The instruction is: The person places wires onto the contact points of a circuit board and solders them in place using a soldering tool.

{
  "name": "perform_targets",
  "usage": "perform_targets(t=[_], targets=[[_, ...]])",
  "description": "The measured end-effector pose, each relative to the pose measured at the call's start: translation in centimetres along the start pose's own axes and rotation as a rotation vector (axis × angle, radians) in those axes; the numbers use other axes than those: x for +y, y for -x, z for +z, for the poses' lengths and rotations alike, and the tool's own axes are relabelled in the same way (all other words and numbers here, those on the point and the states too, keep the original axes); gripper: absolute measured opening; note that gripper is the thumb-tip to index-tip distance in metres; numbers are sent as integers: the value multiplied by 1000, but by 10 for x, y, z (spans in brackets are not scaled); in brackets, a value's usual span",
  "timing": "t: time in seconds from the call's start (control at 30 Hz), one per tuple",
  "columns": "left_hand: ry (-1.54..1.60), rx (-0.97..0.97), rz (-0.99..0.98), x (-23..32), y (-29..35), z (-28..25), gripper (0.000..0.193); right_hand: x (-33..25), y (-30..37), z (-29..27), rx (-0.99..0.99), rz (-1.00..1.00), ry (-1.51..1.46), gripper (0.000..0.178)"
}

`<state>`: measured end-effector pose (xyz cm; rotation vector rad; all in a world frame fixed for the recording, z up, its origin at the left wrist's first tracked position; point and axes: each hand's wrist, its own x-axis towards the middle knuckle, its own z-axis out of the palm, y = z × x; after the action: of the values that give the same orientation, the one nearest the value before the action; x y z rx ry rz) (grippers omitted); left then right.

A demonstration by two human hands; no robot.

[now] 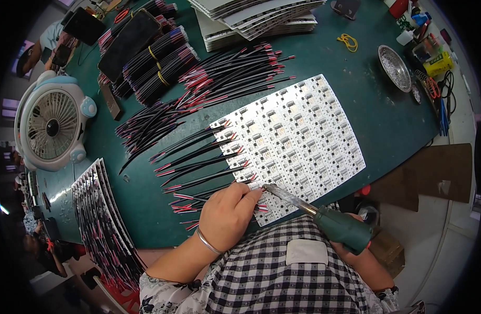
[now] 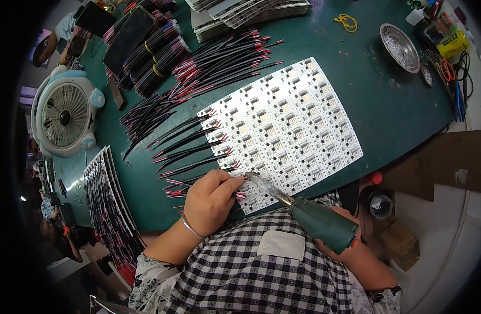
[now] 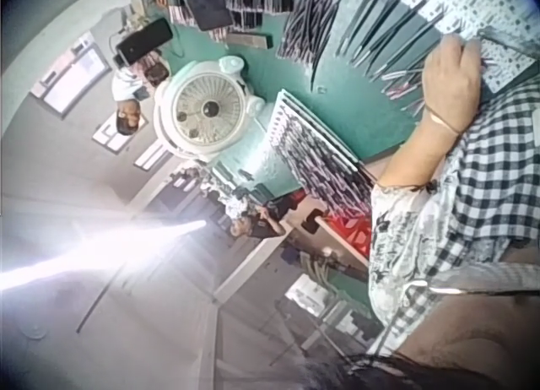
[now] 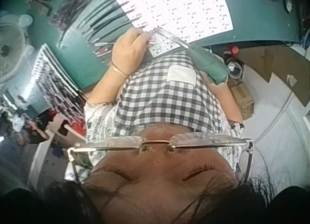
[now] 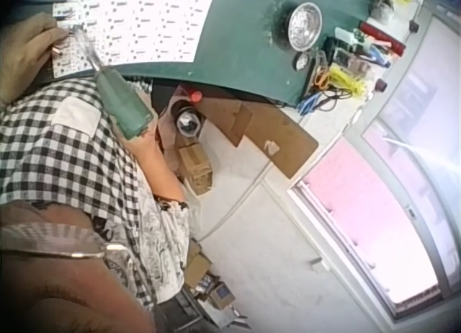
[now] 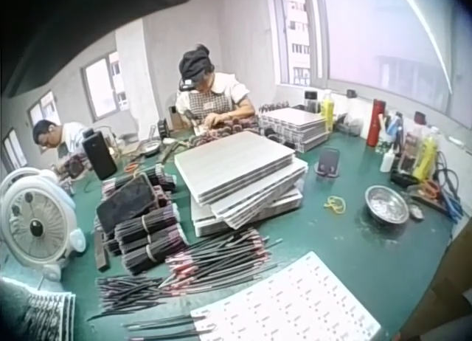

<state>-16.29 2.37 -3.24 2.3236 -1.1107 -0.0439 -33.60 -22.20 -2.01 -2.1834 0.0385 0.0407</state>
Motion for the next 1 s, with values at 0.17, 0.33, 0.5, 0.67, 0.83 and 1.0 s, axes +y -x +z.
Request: perform_targets(t=[0.17, 0.33, 0.5, 0.67, 0.83, 1.0], targets=[[-12, -9, -14, 1, -1, -1, 37, -4, -3, -2, 30, -47, 144, 28], [-26, -5, -13, 3, -3, -3, 35, -2, -1, -5, 65, -79, 183, 29], [14, 12, 41, -6, -1, 0, 34, 2, 4, -3, 35, -69, 154, 30], [32, 7, 69, -6, 0, 0, 35, 2, 6, 1, 34, -4, 64, 28], [13, -21, 49, -1, 0, -2, 22, 4, 9, 3, 41, 28, 35, 30], [-6, -42, 31, 2, 0, -2, 22, 0, 4, -1, 3, 42, -12, 29]])
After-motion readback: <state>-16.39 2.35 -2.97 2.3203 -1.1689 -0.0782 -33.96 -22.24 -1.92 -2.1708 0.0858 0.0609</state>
